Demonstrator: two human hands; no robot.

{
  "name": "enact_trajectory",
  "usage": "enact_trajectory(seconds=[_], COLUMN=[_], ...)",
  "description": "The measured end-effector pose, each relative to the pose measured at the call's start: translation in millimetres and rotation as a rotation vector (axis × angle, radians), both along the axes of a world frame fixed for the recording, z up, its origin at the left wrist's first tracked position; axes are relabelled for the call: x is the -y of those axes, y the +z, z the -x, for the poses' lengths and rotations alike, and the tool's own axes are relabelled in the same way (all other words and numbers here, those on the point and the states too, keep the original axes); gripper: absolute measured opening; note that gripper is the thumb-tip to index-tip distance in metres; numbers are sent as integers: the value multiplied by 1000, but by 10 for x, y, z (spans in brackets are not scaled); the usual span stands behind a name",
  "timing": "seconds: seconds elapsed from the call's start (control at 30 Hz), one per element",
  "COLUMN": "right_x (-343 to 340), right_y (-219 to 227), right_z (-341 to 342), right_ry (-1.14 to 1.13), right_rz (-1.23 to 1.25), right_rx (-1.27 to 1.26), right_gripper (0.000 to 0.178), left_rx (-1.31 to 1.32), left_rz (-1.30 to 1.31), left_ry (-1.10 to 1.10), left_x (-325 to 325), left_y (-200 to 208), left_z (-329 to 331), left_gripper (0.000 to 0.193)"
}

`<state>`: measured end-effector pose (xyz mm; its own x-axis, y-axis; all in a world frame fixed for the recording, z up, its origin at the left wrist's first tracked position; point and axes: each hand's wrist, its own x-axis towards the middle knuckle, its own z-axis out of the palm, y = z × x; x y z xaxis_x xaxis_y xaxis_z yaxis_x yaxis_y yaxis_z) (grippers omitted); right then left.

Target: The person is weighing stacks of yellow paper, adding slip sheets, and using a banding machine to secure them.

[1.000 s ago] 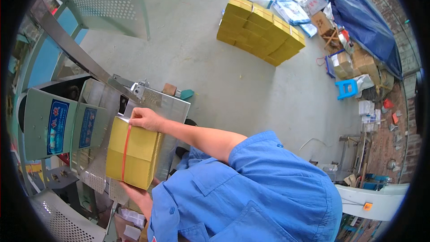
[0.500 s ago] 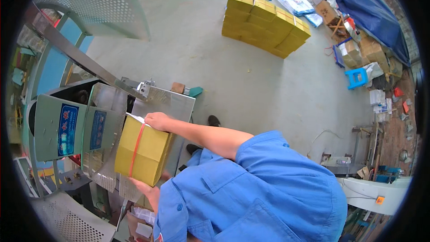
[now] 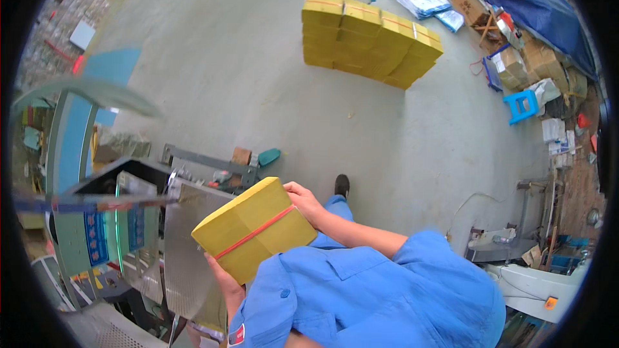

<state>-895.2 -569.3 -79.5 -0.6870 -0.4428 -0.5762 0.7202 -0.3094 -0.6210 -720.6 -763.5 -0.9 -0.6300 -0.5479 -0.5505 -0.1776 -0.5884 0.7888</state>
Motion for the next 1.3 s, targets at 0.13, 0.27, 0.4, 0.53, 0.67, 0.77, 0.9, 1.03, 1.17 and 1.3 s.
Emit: enact_trajectory(seconds=[0.13,0.27,0.4,0.53,0.67,0.77,0.9,1.03,1.17,1.3], right_x=[-900,-1660,-2036,-2224,-2296,-2316,-2373,-2331,-2332,-2306], right_y=[-383,-36,44,-152,-305,-749,-1276,-2196,-3350,-4347], right_z=[660,1462,2244,3077,3922,4635,5320,6049,6497,6780], right_ry=[-152,-189,-262,-357,-326,-381,-396,-419,-421,-377], right_rz=[-137,-189,-184,-39,-295,-285,-281,-298,-266,-285], right_rx=[-244,-55,-28,9,52,37,143,229,308,403], right_gripper=[15,16,20,24,26,28,31,31,33,38], left_rx=[-82,-65,-89,-97,-29,22,132,256,318,337], left_rz=[-58,-41,11,-24,-115,-78,-38,22,-25,-16], left_ry=[-216,-302,-447,-488,-579,-670,-815,-938,-929,-937], left_x=[-637,-1274,-1490,-1533,-1456,-1527,-1576,-1539,-1590,-1574], left_y=[-191,-93,-203,-587,-1310,-1574,-1968,-2710,-3716,-4688], left_z=[1023,2019,2933,3931,4911,5907,6749,7572,8217,8486], left_gripper=[60,58,56,55,56,55,61,64,61,56])
